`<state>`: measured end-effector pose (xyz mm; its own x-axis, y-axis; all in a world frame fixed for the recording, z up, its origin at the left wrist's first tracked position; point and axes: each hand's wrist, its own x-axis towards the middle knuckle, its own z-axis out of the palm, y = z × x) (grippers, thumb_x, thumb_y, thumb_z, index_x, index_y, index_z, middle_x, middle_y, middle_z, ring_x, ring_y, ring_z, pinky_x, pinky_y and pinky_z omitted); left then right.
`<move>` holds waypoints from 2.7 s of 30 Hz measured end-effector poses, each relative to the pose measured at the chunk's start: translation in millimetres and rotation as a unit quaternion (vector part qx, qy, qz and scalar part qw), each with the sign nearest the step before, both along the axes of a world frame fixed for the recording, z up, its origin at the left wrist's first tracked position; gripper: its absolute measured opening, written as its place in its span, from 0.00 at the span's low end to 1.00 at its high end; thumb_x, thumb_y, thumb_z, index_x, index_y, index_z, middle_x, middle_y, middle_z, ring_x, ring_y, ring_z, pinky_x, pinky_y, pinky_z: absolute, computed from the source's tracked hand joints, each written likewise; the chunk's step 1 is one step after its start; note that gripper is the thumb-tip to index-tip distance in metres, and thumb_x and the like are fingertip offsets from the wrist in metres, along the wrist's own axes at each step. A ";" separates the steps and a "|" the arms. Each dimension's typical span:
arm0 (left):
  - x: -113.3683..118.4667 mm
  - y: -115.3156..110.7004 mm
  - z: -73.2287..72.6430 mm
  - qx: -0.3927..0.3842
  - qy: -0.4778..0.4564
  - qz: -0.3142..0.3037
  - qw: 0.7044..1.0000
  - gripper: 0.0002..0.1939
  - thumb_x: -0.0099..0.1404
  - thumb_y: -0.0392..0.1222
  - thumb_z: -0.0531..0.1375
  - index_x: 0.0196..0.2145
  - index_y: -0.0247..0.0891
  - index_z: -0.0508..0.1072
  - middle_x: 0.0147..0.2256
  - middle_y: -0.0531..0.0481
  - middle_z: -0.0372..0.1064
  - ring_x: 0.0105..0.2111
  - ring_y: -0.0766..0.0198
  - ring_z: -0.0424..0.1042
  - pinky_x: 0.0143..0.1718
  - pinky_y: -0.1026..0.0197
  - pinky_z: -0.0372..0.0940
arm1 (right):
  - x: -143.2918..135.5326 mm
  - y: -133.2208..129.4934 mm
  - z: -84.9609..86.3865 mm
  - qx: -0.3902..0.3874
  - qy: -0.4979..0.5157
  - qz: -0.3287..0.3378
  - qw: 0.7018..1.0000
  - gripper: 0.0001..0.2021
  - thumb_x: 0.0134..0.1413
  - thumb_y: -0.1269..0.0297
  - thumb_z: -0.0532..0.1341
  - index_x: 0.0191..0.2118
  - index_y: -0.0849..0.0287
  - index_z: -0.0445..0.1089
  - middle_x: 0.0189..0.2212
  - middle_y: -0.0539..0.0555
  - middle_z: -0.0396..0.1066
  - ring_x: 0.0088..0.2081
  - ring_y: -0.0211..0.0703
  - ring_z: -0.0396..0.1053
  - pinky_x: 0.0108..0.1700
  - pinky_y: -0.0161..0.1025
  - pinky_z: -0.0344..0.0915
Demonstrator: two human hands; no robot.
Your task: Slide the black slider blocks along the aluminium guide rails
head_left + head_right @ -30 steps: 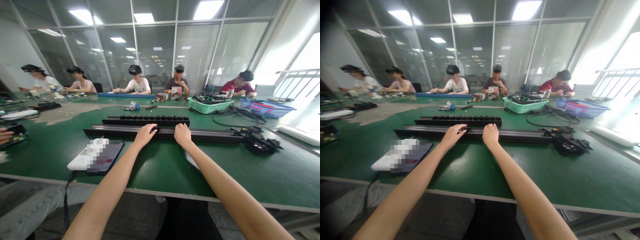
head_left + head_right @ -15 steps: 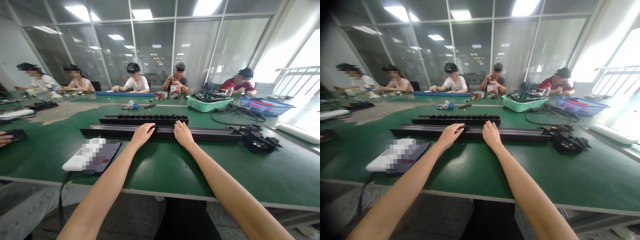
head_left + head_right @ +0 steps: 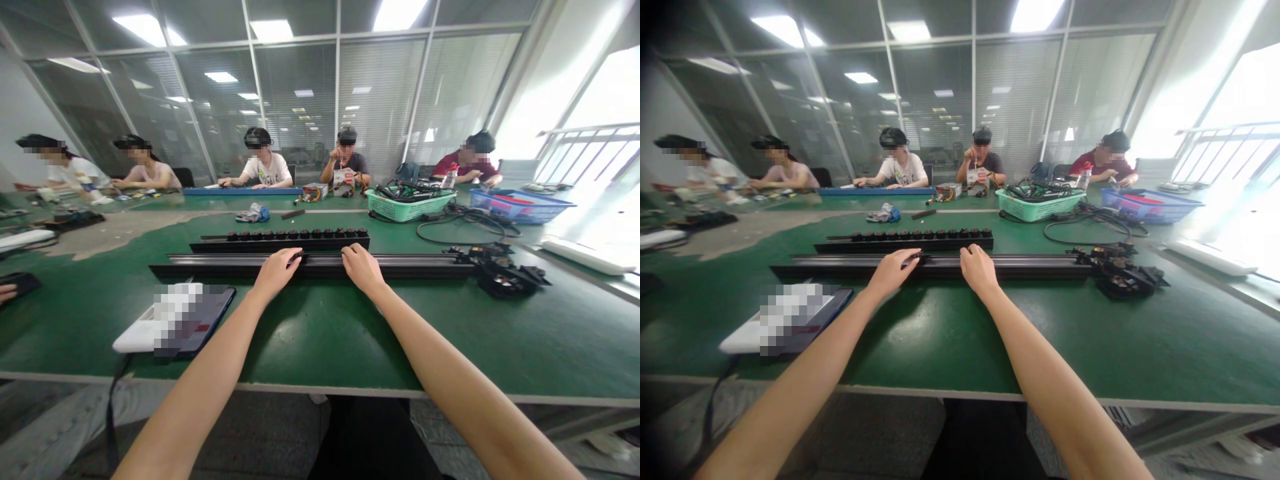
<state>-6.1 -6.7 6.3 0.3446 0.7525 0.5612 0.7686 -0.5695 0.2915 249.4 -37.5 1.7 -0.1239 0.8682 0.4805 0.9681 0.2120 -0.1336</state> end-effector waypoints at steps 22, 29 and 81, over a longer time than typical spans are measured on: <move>0.2 1.9 -0.5 0.005 0.004 -0.008 1.000 0.19 0.73 0.44 0.54 0.57 0.39 0.76 0.56 0.43 0.76 0.56 0.51 0.75 0.61 0.48 0.67 | 4.2 0.0 0.6 -0.001 -0.012 -0.005 1.000 0.17 0.72 0.69 0.47 0.52 0.59 0.72 0.51 0.62 0.70 0.53 0.49 0.67 0.50 0.39 0.64; 0.9 0.1 1.1 0.001 0.004 -0.003 1.000 0.19 0.73 0.44 0.54 0.57 0.38 0.76 0.56 0.43 0.76 0.56 0.51 0.75 0.61 0.48 0.67 | 4.1 -2.8 3.4 -0.005 -0.022 -0.021 1.000 0.17 0.72 0.69 0.47 0.51 0.59 0.72 0.50 0.61 0.71 0.52 0.49 0.68 0.50 0.39 0.64; 2.0 -0.4 1.8 0.004 0.006 -0.002 1.000 0.19 0.73 0.44 0.54 0.56 0.39 0.76 0.56 0.43 0.76 0.56 0.52 0.74 0.62 0.48 0.66 | -1.4 -2.8 -1.3 0.014 -0.026 -0.093 0.995 0.16 0.61 0.80 0.51 0.49 0.65 0.71 0.47 0.64 0.72 0.52 0.50 0.69 0.68 0.47 0.50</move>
